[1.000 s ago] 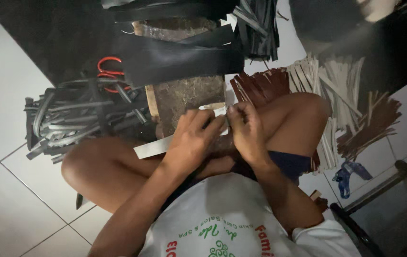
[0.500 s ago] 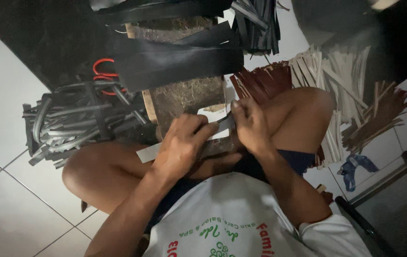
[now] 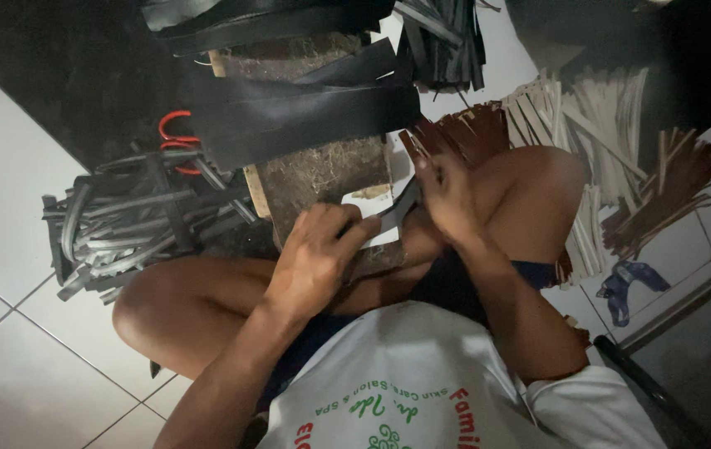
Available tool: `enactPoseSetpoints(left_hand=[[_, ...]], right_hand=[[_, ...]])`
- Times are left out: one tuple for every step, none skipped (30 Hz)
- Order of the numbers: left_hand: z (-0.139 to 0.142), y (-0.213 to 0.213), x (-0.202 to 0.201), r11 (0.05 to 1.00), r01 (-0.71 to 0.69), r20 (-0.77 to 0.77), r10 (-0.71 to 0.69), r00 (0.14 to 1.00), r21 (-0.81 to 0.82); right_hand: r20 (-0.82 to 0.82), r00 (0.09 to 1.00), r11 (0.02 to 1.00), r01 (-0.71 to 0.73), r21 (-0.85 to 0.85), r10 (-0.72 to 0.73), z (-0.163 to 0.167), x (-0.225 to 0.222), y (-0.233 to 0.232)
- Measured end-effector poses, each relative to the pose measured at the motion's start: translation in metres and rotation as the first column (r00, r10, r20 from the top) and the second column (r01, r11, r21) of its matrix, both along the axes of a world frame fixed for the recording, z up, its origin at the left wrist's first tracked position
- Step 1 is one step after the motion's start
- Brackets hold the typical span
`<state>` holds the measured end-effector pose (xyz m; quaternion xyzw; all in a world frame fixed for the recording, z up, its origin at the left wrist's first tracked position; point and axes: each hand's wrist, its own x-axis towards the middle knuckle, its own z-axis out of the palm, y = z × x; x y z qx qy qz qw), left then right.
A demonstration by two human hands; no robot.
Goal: The person sits cross-legged on the floor and repeatedly cuts thin strips from a black rubber sheet using a knife on a wooden block. The cut strips are placed into a pile to the left, while the remaining rubber sheet is held in place with the left hand.
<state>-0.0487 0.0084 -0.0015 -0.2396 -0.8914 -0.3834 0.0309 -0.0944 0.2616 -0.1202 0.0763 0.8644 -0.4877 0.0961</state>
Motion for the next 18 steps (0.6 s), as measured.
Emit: enactPoseSetpoints(left_hand=[[0.0, 0.0, 0.0, 1.0, 0.004, -0.001, -0.004, 1.0, -0.004], [0.0, 0.0, 0.0, 1.0, 0.008, -0.002, -0.008, 1.0, -0.008], [0.001, 0.0, 0.0, 1.0, 0.012, -0.005, -0.012, 1.0, -0.013], [0.001, 0.0, 0.0, 1.0, 0.013, -0.001, -0.013, 1.0, -0.013], [0.001, 0.0, 0.001, 1.0, 0.013, 0.003, -0.013, 1.0, -0.014], [0.001, 0.0, 0.001, 1.0, 0.014, 0.004, -0.014, 1.0, -0.015], [0.001, 0.0, 0.001, 1.0, 0.012, 0.005, -0.012, 1.0, -0.016], [0.001, 0.001, 0.001, 1.0, 0.01, 0.008, -0.01, 1.0, -0.016], [0.0, 0.001, 0.001, 1.0, 0.009, 0.011, -0.009, 1.0, -0.016], [0.0, 0.002, 0.001, 1.0, 0.011, 0.012, -0.011, 1.0, -0.027], [0.0, 0.003, 0.001, 0.999, 0.013, 0.014, -0.013, 1.0, -0.037], [0.0, 0.003, 0.001, 0.999, 0.015, 0.017, -0.014, 1.0, -0.047], [0.0, 0.004, 0.001, 0.999, 0.018, 0.015, -0.017, 1.0, -0.052], [0.0, 0.004, 0.001, 0.998, 0.02, 0.012, -0.019, 1.0, -0.057], [0.0, 0.005, 0.0, 0.998, 0.023, 0.009, -0.022, 1.0, -0.062], [0.001, 0.006, 0.0, 0.998, 0.022, 0.001, -0.021, 1.0, -0.058], [0.001, 0.006, 0.0, 0.998, 0.021, -0.008, -0.021, 1.0, -0.054], [0.001, 0.007, -0.001, 0.999, 0.02, -0.017, -0.021, 1.0, -0.05]], right_hand=[[0.062, 0.998, 1.0, 0.016, 0.008, -0.017, -0.004, -0.002, 0.003], [0.123, 0.992, 0.999, 0.032, 0.016, -0.034, -0.007, -0.005, 0.007], [0.182, 0.982, 0.999, 0.048, 0.026, -0.052, -0.011, -0.007, 0.009], [0.152, 0.987, 0.997, 0.045, 0.062, -0.054, -0.014, -0.01, 0.01], [0.122, 0.991, 0.994, 0.043, 0.098, -0.055, -0.018, -0.011, 0.011], [0.09, 0.994, 0.99, 0.042, 0.135, -0.055, -0.022, -0.013, 0.011], [0.078, 0.996, 0.989, 0.04, 0.141, -0.051, -0.026, -0.016, 0.012], [0.069, 0.997, 0.988, 0.037, 0.149, -0.047, -0.03, -0.017, 0.013], [0.06, 0.997, 0.987, 0.034, 0.157, -0.044, -0.034, -0.019, 0.014], [0.047, 0.998, 0.986, 0.036, 0.165, -0.045, -0.039, -0.022, 0.015], [0.035, 0.998, 0.984, 0.039, 0.173, -0.045, -0.042, -0.024, 0.015], [0.024, 0.999, 0.983, 0.04, 0.181, -0.045, -0.045, -0.027, 0.016], [0.019, 0.999, 0.975, 0.037, 0.219, -0.042, -0.047, -0.03, 0.016], [0.012, 0.999, 0.966, 0.035, 0.257, -0.039, -0.047, -0.033, 0.017], [0.006, 0.999, 0.955, 0.032, 0.295, -0.036, -0.047, -0.036, 0.016], [0.019, 0.999, 0.955, 0.038, 0.293, -0.045, -0.046, -0.039, 0.015], [0.03, 0.998, 0.956, 0.044, 0.29, -0.055, -0.045, -0.041, 0.014], [0.04, 0.997, 0.956, 0.051, 0.288, -0.065, -0.043, -0.043, 0.012]])
